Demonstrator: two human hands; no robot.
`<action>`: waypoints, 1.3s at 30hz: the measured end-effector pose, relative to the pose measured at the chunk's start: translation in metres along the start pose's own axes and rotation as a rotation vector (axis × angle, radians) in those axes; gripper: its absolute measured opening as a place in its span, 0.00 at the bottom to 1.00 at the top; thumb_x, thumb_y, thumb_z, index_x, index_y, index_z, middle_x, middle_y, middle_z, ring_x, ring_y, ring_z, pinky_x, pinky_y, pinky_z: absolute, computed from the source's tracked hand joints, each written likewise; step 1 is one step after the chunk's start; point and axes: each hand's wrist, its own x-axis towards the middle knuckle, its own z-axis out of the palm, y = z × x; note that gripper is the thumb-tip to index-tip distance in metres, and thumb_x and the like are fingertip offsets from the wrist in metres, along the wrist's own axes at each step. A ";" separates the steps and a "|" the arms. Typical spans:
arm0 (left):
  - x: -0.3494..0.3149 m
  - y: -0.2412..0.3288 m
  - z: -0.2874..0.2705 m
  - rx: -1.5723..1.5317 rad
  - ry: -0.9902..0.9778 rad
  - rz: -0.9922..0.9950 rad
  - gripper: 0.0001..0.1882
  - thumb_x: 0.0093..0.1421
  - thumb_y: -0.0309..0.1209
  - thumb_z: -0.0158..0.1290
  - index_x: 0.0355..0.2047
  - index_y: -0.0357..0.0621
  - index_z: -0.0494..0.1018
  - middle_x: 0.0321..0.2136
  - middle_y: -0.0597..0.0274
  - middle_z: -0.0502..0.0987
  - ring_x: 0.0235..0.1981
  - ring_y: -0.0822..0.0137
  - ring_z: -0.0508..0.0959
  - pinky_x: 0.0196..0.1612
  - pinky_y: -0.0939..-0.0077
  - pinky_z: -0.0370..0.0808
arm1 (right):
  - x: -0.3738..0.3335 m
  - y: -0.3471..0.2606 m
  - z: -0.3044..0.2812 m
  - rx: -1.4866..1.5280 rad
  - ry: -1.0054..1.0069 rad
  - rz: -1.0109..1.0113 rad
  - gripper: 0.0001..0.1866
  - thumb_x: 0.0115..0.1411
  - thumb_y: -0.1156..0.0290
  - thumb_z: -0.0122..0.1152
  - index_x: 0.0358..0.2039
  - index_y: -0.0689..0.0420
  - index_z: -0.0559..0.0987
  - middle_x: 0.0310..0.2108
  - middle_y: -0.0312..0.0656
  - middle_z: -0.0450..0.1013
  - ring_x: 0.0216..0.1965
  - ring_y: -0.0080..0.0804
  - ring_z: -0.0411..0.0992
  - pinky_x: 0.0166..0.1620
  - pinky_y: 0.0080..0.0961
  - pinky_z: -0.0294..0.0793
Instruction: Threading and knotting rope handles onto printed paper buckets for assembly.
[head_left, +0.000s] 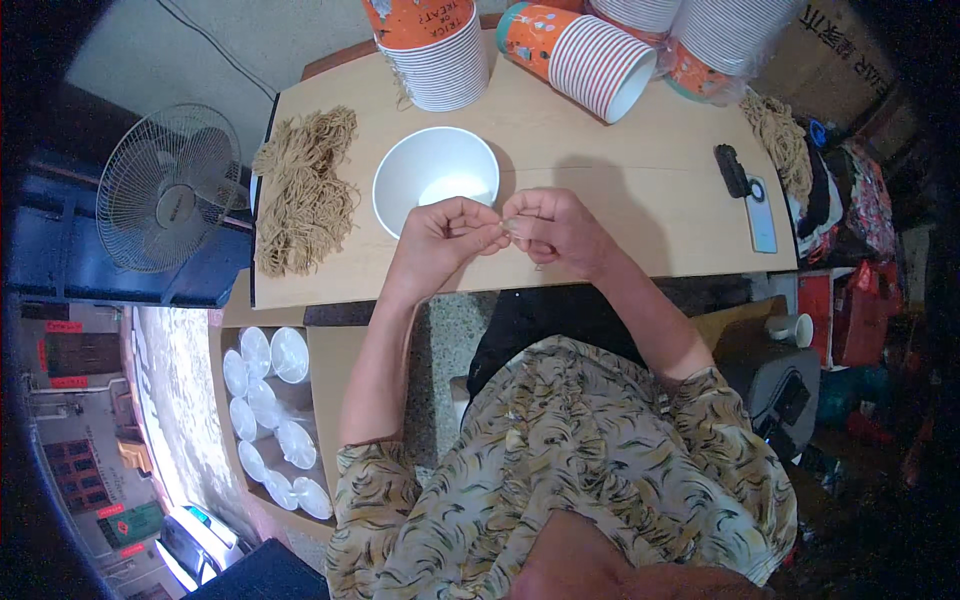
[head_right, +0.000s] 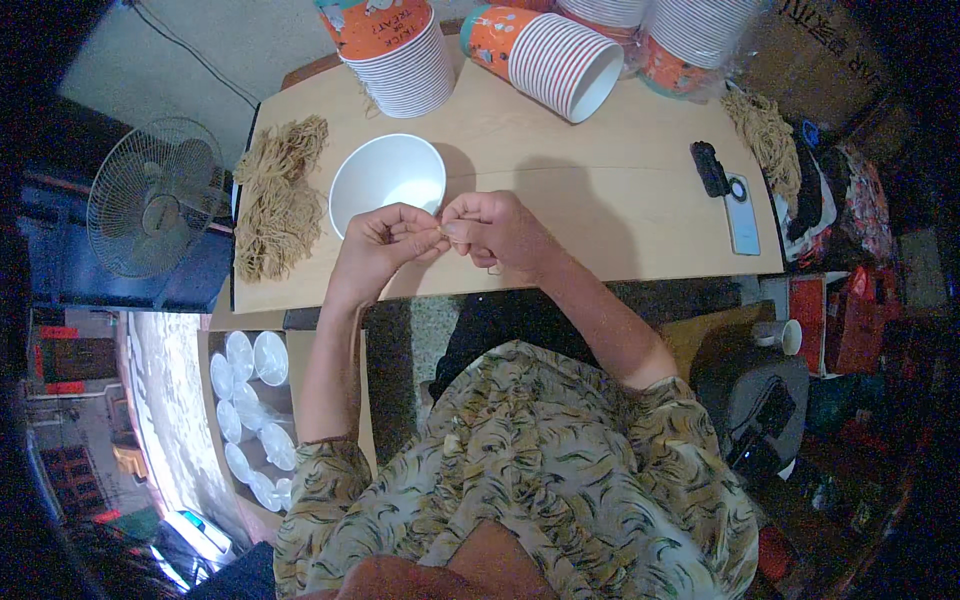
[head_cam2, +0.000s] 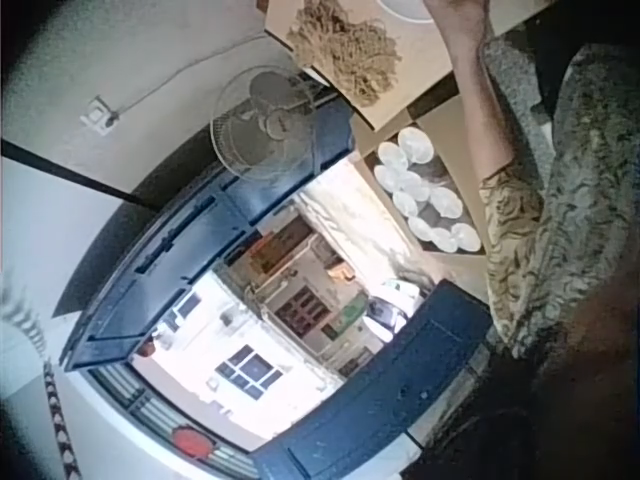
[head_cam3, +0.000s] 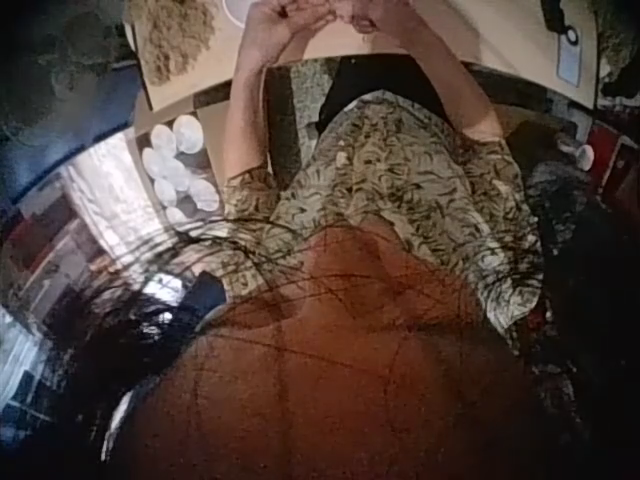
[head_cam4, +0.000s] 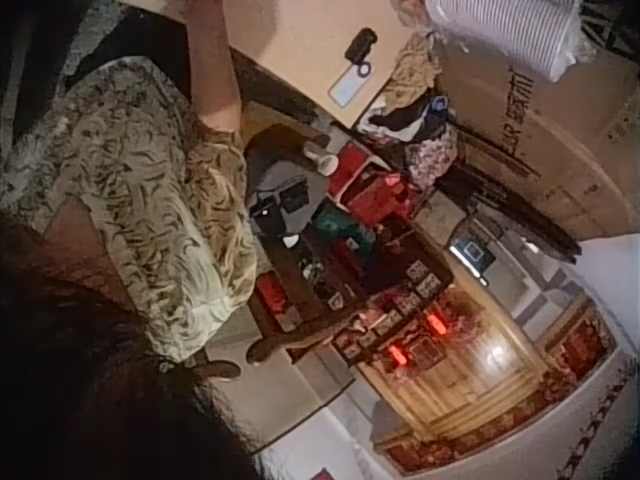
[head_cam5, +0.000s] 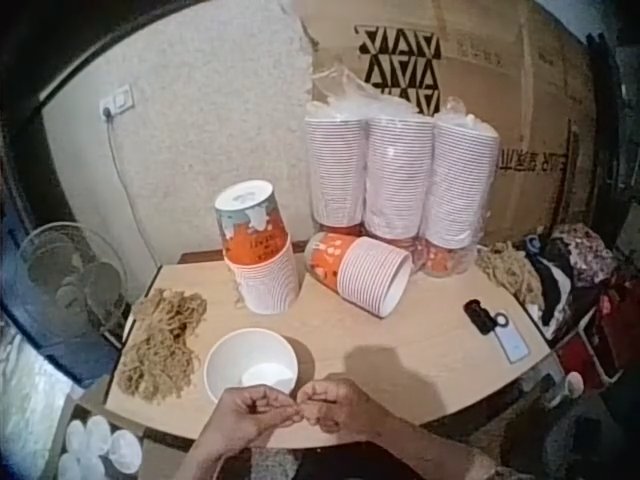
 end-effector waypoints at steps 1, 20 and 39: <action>0.000 0.000 0.000 0.001 0.000 -0.001 0.05 0.62 0.20 0.58 0.38 0.31 0.76 0.32 0.56 0.82 0.35 0.71 0.83 0.41 0.81 0.81 | 0.000 -0.001 0.002 0.014 0.020 0.012 0.06 0.63 0.71 0.58 0.37 0.61 0.75 0.22 0.32 0.69 0.15 0.13 0.57 0.18 0.15 0.56; 0.002 -0.009 0.002 0.000 0.028 0.056 0.05 0.64 0.19 0.55 0.39 0.31 0.73 0.34 0.57 0.81 0.36 0.72 0.82 0.41 0.82 0.81 | -0.001 -0.003 0.011 -0.073 0.173 -0.007 0.10 0.64 0.66 0.58 0.36 0.60 0.78 0.21 0.32 0.70 0.15 0.13 0.60 0.17 0.15 0.57; 0.003 -0.012 0.002 -0.067 0.018 0.029 0.05 0.64 0.22 0.56 0.39 0.35 0.74 0.34 0.59 0.81 0.36 0.73 0.82 0.42 0.81 0.80 | -0.002 0.000 0.013 -0.075 0.313 -0.158 0.07 0.68 0.66 0.57 0.37 0.56 0.77 0.19 0.26 0.64 0.15 0.10 0.53 0.19 0.13 0.50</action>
